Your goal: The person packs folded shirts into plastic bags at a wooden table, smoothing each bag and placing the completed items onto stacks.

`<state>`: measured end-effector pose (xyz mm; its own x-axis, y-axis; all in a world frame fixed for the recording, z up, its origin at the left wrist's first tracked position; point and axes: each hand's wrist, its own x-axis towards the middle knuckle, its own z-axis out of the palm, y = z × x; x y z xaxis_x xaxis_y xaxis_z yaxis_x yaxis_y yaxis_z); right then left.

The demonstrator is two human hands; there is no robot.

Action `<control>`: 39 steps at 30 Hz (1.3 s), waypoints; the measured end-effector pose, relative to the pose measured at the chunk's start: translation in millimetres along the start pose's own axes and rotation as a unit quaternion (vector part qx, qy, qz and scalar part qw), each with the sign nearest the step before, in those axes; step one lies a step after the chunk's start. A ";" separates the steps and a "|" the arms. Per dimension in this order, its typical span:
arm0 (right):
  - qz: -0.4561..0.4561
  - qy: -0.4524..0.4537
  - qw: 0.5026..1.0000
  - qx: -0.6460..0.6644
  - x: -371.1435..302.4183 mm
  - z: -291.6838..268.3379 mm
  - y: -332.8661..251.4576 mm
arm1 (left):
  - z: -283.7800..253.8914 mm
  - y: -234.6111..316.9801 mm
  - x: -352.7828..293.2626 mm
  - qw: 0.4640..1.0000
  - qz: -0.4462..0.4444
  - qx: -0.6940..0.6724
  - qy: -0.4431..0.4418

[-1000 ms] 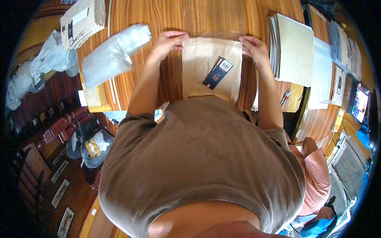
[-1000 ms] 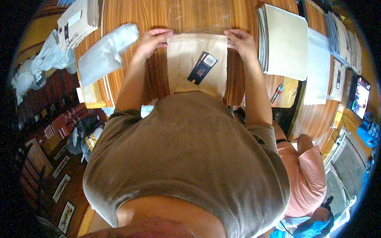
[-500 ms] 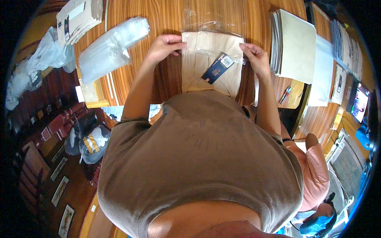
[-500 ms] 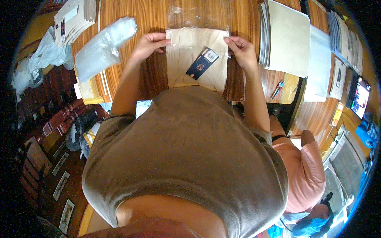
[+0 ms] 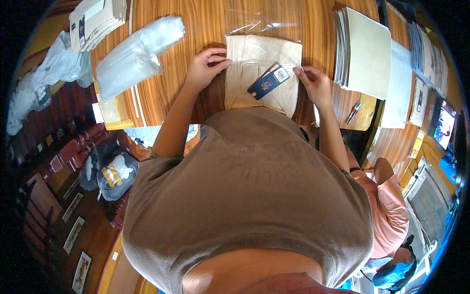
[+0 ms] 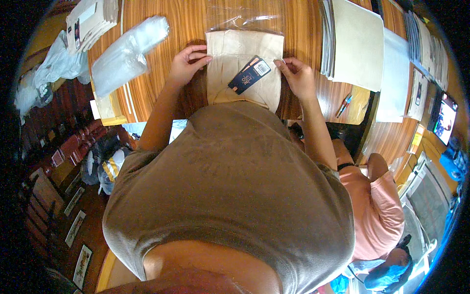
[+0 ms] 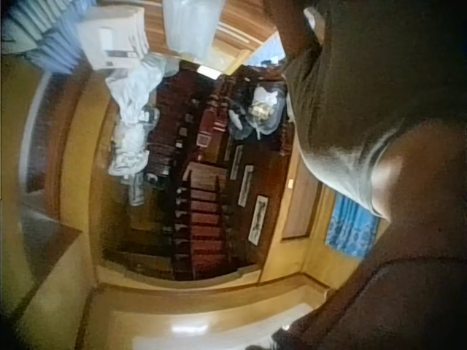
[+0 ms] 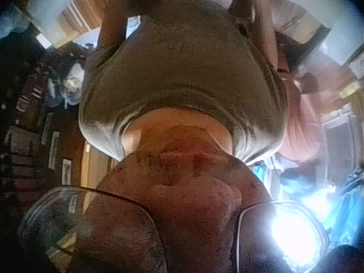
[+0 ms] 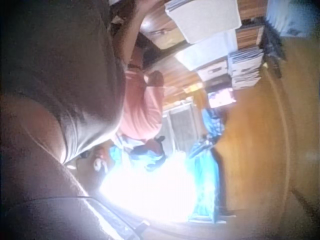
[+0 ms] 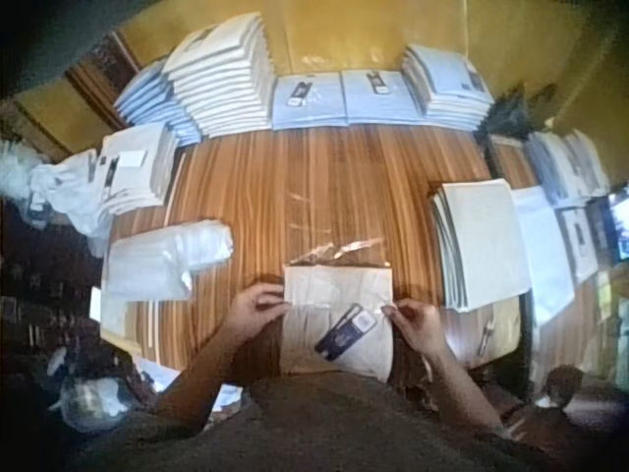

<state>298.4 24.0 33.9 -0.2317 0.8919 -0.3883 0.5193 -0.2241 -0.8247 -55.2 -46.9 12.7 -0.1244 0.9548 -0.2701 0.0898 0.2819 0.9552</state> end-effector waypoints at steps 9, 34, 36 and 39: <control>-0.349 0.136 0.913 -0.163 18.3 5.5 14.6 | 4.2 3.8 12.0 0.886 0.298 0.355 0.000; -0.211 0.072 0.956 -0.191 -86.9 20.1 16.2 | 11.6 -4.7 -83.4 0.966 0.129 0.219 -0.042; -0.236 0.115 0.949 -0.176 -72.2 26.1 8.7 | 14.7 11.0 -75.0 0.975 0.079 0.203 -0.038; -0.291 0.209 0.906 -0.224 -51.0 38.4 10.9 | 11.8 2.4 -61.7 0.950 0.183 0.248 -0.048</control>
<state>284.4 -39.0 29.0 -0.2915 0.8995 0.3256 0.7127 0.4312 -0.5533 -35.7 -103.9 30.3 0.0925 0.9950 0.0375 0.5667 -0.0836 0.8197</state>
